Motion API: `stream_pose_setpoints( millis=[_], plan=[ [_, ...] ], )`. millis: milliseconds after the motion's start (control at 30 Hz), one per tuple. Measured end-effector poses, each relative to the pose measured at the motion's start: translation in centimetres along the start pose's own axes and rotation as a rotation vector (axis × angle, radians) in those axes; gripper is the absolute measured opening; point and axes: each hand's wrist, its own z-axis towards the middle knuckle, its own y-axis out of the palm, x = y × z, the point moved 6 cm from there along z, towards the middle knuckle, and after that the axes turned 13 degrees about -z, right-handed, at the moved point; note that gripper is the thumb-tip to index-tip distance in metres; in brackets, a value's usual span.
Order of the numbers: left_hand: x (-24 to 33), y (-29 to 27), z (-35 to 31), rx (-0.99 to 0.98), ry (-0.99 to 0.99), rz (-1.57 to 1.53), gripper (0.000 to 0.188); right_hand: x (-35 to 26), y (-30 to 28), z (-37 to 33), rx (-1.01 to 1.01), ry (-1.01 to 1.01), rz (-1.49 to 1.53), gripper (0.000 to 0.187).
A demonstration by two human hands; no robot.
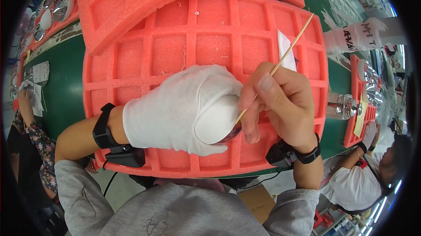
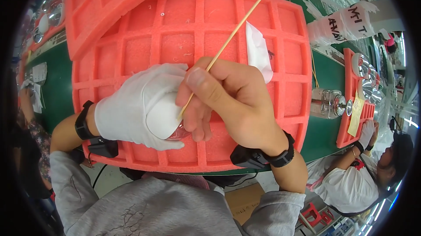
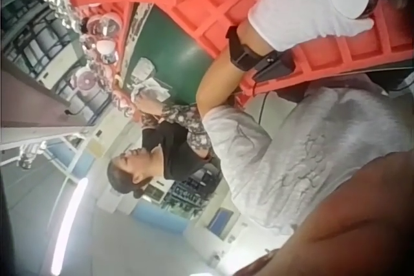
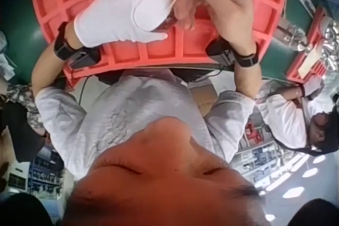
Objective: The person cleans a small white and clear plastic dome using a wooden stick and a cloth, turning the object to wipe different sides and reach into crevices. They then place the dome back into a compartment of a pink tray.
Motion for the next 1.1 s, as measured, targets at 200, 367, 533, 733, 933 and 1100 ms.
stream_pose_setpoints(
  millis=[200,367,533,733,933,1100],
  plan=[
    [0.3,-0.2,-0.3,0.046,0.037,0.035,0.078,0.0,0.0,-0.6,0.129,-0.023,-0.133,0.033],
    [0.3,-0.4,0.1,-0.010,-0.009,0.018,0.078,-1.1,0.6,-0.9,0.158,-0.114,-0.332,0.032],
    [-0.2,-0.1,-0.2,-0.039,-0.029,0.088,0.078,-1.2,0.7,-1.1,0.168,-0.149,-0.347,0.031],
    [0.9,-0.2,-0.3,-0.008,0.089,0.238,0.076,-1.1,0.4,-0.8,0.149,-0.194,-0.379,0.032],
    [2.0,-0.5,-0.4,0.243,0.179,0.361,0.078,-0.9,0.2,-0.5,0.166,-0.182,-0.385,0.032],
    [2.7,-0.8,-0.5,0.377,0.219,0.367,0.079,-1.1,0.3,-0.4,0.192,-0.247,-0.421,0.033]
  ],
)
